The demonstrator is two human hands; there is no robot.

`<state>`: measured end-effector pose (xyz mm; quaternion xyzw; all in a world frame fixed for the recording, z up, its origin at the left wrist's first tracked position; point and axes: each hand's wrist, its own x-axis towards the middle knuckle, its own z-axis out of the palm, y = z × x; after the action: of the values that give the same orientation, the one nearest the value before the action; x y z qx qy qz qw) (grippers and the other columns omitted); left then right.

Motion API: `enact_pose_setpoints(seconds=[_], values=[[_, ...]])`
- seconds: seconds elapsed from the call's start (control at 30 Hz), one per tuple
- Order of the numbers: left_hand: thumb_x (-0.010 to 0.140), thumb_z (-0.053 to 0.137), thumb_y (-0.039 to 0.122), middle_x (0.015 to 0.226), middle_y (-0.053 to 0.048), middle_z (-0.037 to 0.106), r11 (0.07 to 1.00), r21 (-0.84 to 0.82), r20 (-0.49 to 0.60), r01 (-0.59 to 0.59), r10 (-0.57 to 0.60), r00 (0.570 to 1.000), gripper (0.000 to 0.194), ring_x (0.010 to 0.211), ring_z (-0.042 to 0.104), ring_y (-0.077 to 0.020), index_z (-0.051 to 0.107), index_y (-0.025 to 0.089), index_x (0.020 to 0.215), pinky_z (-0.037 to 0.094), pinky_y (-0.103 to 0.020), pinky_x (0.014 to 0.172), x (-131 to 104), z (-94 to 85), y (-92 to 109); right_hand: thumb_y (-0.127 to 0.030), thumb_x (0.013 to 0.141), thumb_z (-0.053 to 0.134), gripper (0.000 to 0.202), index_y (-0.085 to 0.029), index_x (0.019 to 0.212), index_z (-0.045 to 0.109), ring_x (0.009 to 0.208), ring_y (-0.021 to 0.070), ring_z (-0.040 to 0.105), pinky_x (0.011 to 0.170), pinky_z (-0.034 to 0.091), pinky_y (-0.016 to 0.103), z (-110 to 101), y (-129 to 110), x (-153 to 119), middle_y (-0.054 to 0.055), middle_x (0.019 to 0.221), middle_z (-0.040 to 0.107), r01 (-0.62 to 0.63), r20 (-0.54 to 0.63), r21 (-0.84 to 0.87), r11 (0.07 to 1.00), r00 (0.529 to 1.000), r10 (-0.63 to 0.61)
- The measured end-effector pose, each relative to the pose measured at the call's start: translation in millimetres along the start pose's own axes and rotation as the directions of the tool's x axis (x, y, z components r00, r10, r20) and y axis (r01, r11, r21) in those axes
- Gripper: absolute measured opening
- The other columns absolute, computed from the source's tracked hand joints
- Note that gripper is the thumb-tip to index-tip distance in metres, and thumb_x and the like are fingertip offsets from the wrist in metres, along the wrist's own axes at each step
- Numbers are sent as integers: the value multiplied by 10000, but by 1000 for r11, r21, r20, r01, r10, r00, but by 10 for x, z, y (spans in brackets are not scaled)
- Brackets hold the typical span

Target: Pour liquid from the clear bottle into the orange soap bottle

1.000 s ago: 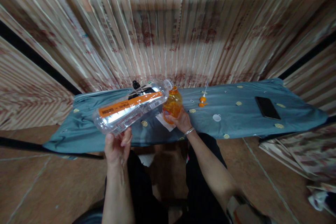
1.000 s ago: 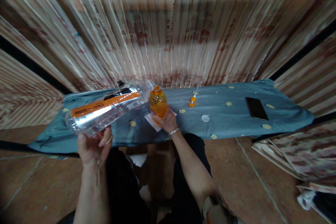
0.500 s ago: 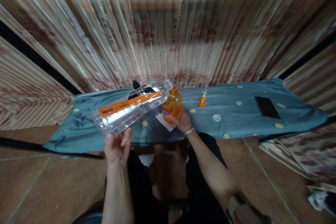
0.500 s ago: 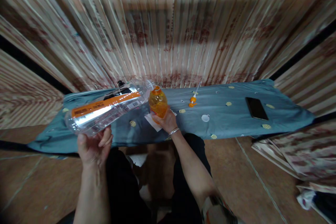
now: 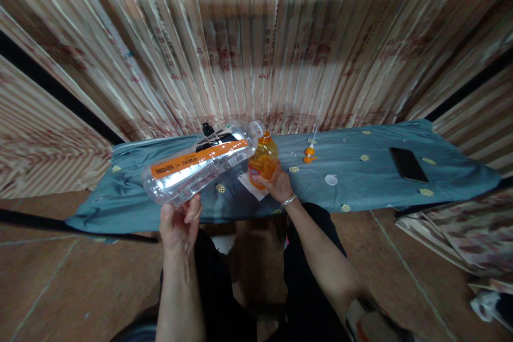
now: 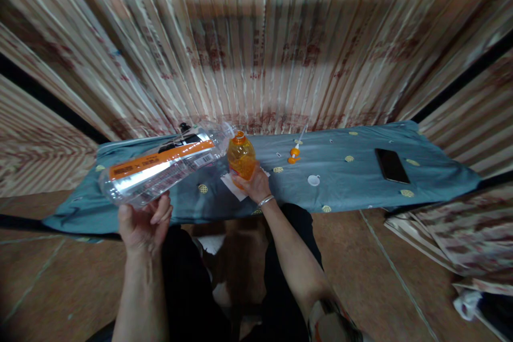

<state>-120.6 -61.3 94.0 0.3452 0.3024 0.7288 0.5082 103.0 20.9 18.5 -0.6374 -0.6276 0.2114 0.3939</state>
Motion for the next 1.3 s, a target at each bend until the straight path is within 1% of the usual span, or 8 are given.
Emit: enact_pose_setpoints(seconds=[0.17,0.33,0.5,0.63,0.8,0.9,1.03,1.3], values=[[571,786,546,712,-54,680,1000,-15,0,2,-2,1000,548,324,284,-15,654,150,926,154,-202,323,0,-3,-1,-464,676,761,671,-161,1187,449,971,306,691,842,550,428,34,33,7,132,1035,704,13,-22,-21,1000,1000,-14],[578,782,544,715,-58,681,1000,-13,4,-5,5,1000,556,325,277,-15,655,156,955,153,-202,322,4,-4,-2,-475,683,760,662,-163,1181,456,964,293,695,840,551,406,46,48,6,131,1031,710,20,-29,-14,1000,999,-20],[573,780,563,697,-56,676,1000,4,3,4,-4,1000,564,321,275,-13,659,148,935,172,-202,324,0,5,-1,-469,684,765,652,-167,1176,461,983,285,691,846,557,397,30,41,6,129,1048,711,7,-20,-1,1000,1000,-7],[556,786,569,692,-53,673,1000,7,-13,-4,4,1000,567,315,273,-9,657,140,904,160,-202,323,-2,4,-4,-471,678,763,653,-160,1171,467,956,286,698,824,561,396,22,35,7,126,1031,712,6,-12,3,1000,1000,-6],[559,780,571,680,-48,663,1000,17,-4,-7,7,1000,556,320,278,-13,655,148,898,152,-200,324,1,4,-3,-467,684,760,649,-167,1176,461,976,279,693,845,557,393,39,43,6,125,1050,708,26,-34,-4,1000,999,-26],[550,787,573,694,-44,667,1000,11,-8,-8,8,1000,561,318,275,-10,655,158,904,146,-198,326,2,4,-5,-477,679,764,648,-178,1169,463,968,282,696,841,559,397,41,44,5,119,1040,712,22,-35,-12,1000,999,-23],[570,779,563,695,-53,670,1000,-2,-4,-2,2,1000,549,326,264,-12,658,152,914,151,-198,320,3,-4,-11,-469,687,761,650,-167,1178,461,1007,278,685,871,550,391,30,34,5,130,1082,699,29,-29,-3,1000,999,-29],[559,790,559,703,-56,674,1000,-2,3,3,-3,1000,542,322,284,-12,659,149,888,141,-204,326,2,1,-2,-451,672,779,667,-158,1180,461,997,295,687,871,549,410,14,13,7,141,1066,704,0,-11,5,1000,1000,1]])
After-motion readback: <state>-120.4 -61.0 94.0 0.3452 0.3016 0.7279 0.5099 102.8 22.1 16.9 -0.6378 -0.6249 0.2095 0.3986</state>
